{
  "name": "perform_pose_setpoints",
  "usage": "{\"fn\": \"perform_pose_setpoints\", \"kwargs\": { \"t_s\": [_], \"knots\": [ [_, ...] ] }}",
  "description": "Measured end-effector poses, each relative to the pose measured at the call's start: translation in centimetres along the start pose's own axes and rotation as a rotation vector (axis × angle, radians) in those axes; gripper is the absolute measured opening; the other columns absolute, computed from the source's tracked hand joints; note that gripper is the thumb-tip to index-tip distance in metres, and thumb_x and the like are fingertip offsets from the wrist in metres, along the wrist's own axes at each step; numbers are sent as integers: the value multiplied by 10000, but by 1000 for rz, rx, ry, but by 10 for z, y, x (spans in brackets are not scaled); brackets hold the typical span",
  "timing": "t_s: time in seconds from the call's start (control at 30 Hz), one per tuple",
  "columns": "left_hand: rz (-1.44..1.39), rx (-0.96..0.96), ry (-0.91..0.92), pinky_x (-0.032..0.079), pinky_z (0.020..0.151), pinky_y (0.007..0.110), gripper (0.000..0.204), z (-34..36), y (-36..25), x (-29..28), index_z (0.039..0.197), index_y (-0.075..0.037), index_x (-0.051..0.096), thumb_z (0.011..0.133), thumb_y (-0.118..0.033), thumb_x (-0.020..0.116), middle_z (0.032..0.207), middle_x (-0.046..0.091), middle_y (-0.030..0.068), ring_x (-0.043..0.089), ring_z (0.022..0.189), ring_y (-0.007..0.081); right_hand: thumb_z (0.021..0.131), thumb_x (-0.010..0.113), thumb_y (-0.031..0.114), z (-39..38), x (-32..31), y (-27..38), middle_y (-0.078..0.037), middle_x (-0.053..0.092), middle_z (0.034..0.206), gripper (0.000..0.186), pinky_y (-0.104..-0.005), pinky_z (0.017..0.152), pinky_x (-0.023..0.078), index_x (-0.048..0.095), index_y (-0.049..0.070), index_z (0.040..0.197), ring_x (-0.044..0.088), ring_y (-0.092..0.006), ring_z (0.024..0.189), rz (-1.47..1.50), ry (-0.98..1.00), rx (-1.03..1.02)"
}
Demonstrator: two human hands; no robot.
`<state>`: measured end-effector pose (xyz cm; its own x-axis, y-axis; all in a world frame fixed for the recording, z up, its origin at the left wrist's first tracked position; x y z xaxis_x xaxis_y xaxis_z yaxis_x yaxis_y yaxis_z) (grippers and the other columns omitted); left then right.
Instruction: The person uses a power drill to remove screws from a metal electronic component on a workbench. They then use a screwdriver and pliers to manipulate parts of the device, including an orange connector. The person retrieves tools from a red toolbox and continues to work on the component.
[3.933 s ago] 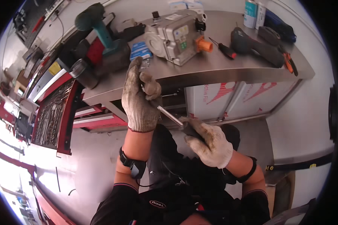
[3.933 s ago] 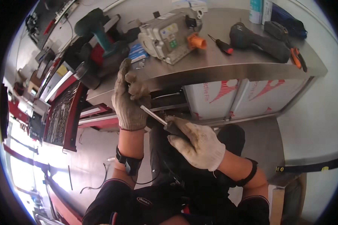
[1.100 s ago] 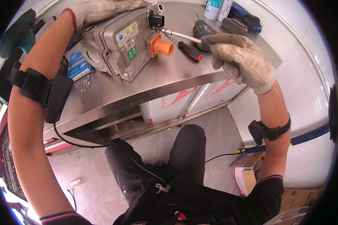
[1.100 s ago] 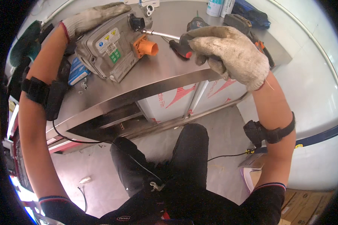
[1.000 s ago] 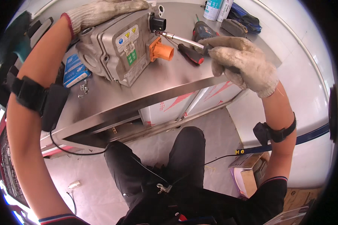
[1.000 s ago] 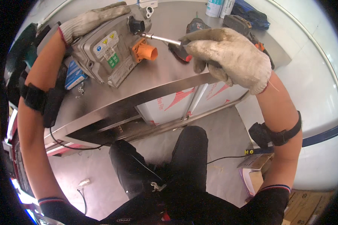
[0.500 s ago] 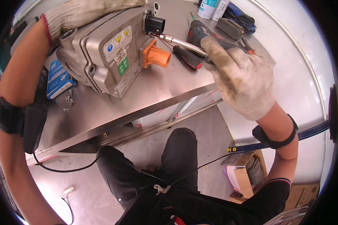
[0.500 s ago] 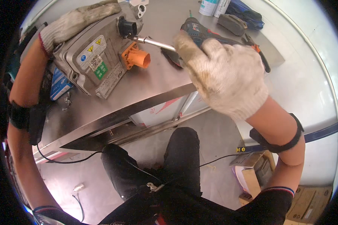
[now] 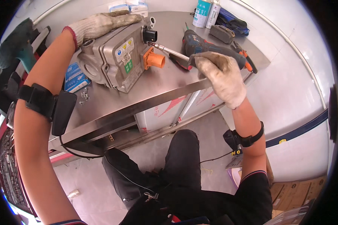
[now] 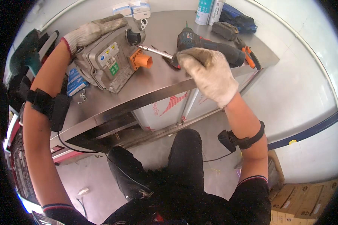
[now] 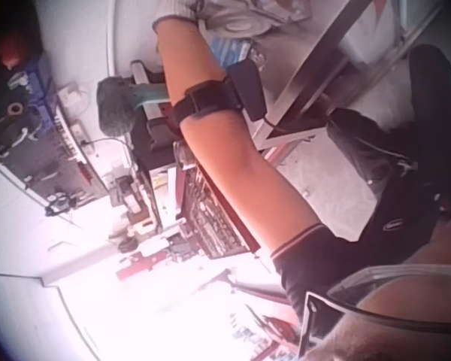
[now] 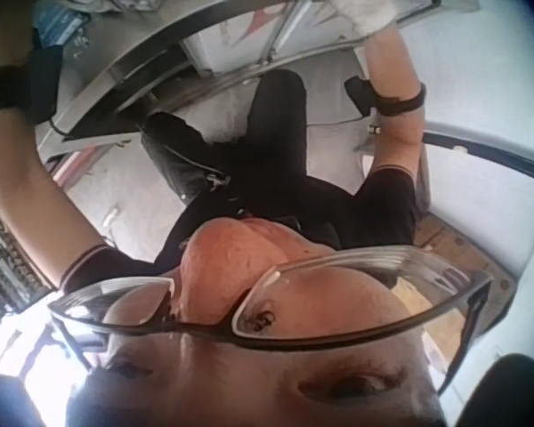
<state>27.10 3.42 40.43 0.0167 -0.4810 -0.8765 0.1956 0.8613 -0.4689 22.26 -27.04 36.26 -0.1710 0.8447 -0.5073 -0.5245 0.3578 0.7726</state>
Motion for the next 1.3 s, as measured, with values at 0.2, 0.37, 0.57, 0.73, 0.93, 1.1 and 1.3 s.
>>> {"fn": "perform_pose_setpoints", "kwargs": {
  "t_s": [0.2, 0.37, 0.57, 0.73, 0.93, 1.1, 1.3],
  "knots": [
    [74, -3, 5, 445, 1171, 350, 813, -4, -20, -5, 1542, -87, 539, 990, -683, 597, 1533, 571, 166, 566, 1382, 248, 964, 687, 187, -27, -14, 58, -115, 758, 919, 225, -354, 720, 552, 772, 13, 1079, 695, -197, 786, -151, -268, -576],
    [264, 19, -82, 513, 1089, 363, 559, 0, -46, -15, 1456, -247, 647, 1038, -599, 529, 1408, 685, 101, 669, 1249, 302, 1054, 600, 375, -11, 13, -35, -92, 730, 904, 466, -266, 572, 493, 700, -57, 1199, 600, -113, 642, 685, -10, 120],
    [354, 125, -114, 498, 1084, 401, 504, 0, -59, 4, 1341, -256, 714, 1059, -553, 420, 1378, 692, 87, 655, 1252, 306, 1021, 654, 267, -29, -2, -24, -79, 705, 1002, 339, -280, 670, 538, 700, -14, 1204, 634, -121, 794, 374, -432, -187],
    [278, 46, -151, 508, 1053, 408, 495, 0, -49, -1, 1319, -255, 728, 1054, -547, 428, 1353, 704, 101, 669, 1227, 302, 1012, 653, 121, -28, -2, -22, -58, 684, 976, 291, -283, 680, 547, 655, -1, 1276, 641, -121, 777, 401, -363, -159],
    [394, 94, -169, 524, 1034, 401, 469, -2, -60, -3, 1343, -257, 719, 1055, -530, 468, 1336, 711, 121, 693, 1179, 291, 1045, 635, 226, -34, -15, -3, -36, 678, 922, 308, -240, 607, 485, 683, -14, 1231, 593, -79, 715, 440, -596, -350],
    [241, -21, -100, 506, 1092, 365, 566, 4, -40, -1, 1428, -210, 674, 1049, -599, 514, 1407, 684, 93, 674, 1231, 239, 1048, 623, 267, -20, -10, -5, -23, 666, 868, 320, -224, 609, 450, 718, -13, 1169, 587, -61, 733, 431, -336, -213],
    [461, 240, -240, 496, 1111, 355, 581, 6, -45, -5, 1430, -211, 672, 1038, -612, 520, 1413, 678, 94, 662, 1250, 234, 1056, 610, 272, -24, -13, -14, -67, 663, 854, 334, -260, 608, 486, 713, -31, 1153, 609, -107, 678, 333, -395, -175]
  ]
}}
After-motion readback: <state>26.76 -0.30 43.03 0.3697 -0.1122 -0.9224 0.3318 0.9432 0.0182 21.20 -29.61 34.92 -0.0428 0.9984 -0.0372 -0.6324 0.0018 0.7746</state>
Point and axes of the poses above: each hand's wrist, its own z-axis towards the middle knuckle, its own x-axis out of the palm, y = z × x, the point moved 10 cm from there along z, towards the middle knuckle
